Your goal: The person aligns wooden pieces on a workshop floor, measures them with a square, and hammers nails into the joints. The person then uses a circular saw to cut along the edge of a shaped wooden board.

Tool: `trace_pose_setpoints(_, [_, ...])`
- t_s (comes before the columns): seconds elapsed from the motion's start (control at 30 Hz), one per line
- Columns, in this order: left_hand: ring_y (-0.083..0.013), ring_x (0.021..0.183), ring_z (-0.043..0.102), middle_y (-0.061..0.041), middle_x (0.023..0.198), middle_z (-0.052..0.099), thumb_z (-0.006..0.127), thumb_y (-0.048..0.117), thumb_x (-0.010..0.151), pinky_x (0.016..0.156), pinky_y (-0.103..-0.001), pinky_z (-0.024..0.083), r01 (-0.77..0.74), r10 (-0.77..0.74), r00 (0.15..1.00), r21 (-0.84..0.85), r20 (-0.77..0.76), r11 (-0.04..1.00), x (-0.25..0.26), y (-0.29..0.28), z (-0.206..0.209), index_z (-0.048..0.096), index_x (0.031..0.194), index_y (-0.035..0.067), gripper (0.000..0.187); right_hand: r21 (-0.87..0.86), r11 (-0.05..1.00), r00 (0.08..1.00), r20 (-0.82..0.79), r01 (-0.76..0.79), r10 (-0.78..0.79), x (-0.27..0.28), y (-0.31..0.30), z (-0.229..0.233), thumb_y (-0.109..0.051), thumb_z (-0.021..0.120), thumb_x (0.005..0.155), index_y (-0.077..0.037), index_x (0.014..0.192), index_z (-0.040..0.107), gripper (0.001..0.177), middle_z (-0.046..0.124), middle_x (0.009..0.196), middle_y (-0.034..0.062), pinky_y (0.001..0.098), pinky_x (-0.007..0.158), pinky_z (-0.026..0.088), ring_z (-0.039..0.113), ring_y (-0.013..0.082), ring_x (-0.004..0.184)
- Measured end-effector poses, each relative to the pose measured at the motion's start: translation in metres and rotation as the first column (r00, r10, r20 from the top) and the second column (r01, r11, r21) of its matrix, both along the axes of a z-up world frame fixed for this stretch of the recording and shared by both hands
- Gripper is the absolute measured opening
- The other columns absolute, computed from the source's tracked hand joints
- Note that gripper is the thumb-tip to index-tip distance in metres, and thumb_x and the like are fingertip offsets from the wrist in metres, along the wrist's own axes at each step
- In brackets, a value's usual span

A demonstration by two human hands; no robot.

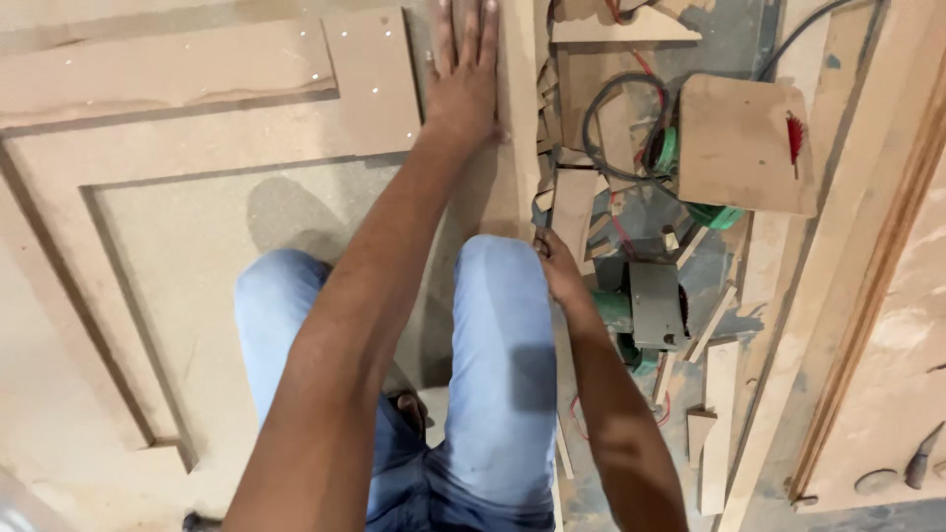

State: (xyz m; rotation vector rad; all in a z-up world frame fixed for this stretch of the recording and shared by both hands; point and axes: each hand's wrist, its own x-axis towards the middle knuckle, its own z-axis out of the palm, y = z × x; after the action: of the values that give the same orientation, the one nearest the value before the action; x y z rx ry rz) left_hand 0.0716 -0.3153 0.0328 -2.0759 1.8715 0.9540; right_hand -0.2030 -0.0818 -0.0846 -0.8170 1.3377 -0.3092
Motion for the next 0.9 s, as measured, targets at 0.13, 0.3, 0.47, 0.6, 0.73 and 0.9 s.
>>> trace_pose_setpoints(0.13, [-0.0447, 0.156, -0.013, -0.011, 0.171, -0.016, 0.103, 0.049, 0.046, 0.123, -0.065, 0.026, -0.005, 0.002, 1.0, -0.092, -0.031, 0.996, 0.001, 0.022, 0.018, -0.01, 0.163, 0.01, 0.167, 0.014, 1.0, 0.997, 0.074, -0.001, 0.0, -0.005, -0.002, -0.014, -0.014, 0.072, 0.09, -0.004, 0.132, 0.056, 0.046, 0.056, 0.097, 0.0016, 0.024, 0.07, 0.047, 0.053, 0.0116, 0.084])
trace_pose_setpoints(0.3, [-0.0444, 0.156, -0.013, -0.012, 0.17, -0.017, 0.102, 0.05, 0.047, 0.125, -0.064, 0.021, 0.001, -0.003, 1.0, -0.098, -0.015, 0.995, -0.002, 0.02, 0.035, -0.01, 0.163, 0.009, 0.166, -0.111, 0.914, 0.869, -0.373, -0.389, 0.325, 0.017, -0.046, 0.037, -0.027, 0.086, 0.091, -0.003, 0.135, 0.058, 0.058, 0.064, 0.118, 0.0143, 0.0345, 0.09, 0.05, 0.058, 0.0229, 0.105])
trace_pose_setpoints(0.47, [-0.0417, 0.157, -0.014, -0.009, 0.171, -0.016, 0.1, 0.042, 0.053, 0.127, -0.061, 0.021, -0.06, 0.06, 0.998, -0.084, 0.003, 0.995, 0.001, 0.025, 0.017, -0.008, 0.163, 0.013, 0.158, -0.517, 0.793, 0.938, -0.283, -0.323, 0.198, 0.064, -0.117, 0.088, -0.032, 0.086, 0.08, -0.009, 0.16, 0.028, 0.101, 0.034, 0.158, 0.0259, 0.0497, 0.107, 0.043, 0.041, 0.0422, 0.138])
trace_pose_setpoints(0.6, [-0.0415, 0.156, -0.012, -0.007, 0.17, -0.016, 0.097, 0.031, 0.06, 0.122, -0.06, 0.022, -0.043, 0.051, 0.998, -0.162, 0.044, 0.986, -0.009, 0.027, 0.002, -0.007, 0.164, 0.016, 0.148, -0.558, 0.488, 0.739, -0.56, -0.671, 0.375, 0.08, -0.139, 0.1, -0.034, 0.082, 0.082, -0.008, 0.165, 0.021, 0.106, 0.011, 0.17, 0.0348, 0.0547, 0.121, 0.03, 0.022, 0.0487, 0.152])
trace_pose_setpoints(0.73, [-0.0456, 0.156, -0.009, -0.015, 0.17, -0.014, 0.096, 0.041, 0.065, 0.123, -0.064, 0.021, 0.001, 0.004, 1.0, -0.227, 0.018, 0.974, 0.0, 0.026, 0.006, -0.006, 0.163, 0.009, 0.145, -0.393, 0.298, 0.474, -0.834, -0.87, 0.283, 0.092, -0.15, 0.104, -0.052, 0.084, 0.077, -0.01, 0.163, 0.024, 0.113, 0.019, 0.165, 0.0271, 0.06, 0.125, 0.015, 0.017, 0.0465, 0.154])
trace_pose_setpoints(0.9, [-0.0453, 0.156, -0.013, -0.013, 0.171, -0.017, 0.1, 0.045, 0.053, 0.125, -0.061, 0.019, 0.054, -0.057, 0.998, -0.079, -0.037, 0.995, 0.003, 0.027, 0.03, -0.008, 0.164, 0.01, 0.159, -0.223, 0.378, 0.376, -0.836, -0.898, 0.4, 0.093, -0.164, 0.125, -0.059, 0.084, 0.072, -0.019, 0.162, 0.023, 0.116, 0.014, 0.167, 0.0198, 0.0619, 0.123, 0.014, 0.012, 0.0387, 0.155])
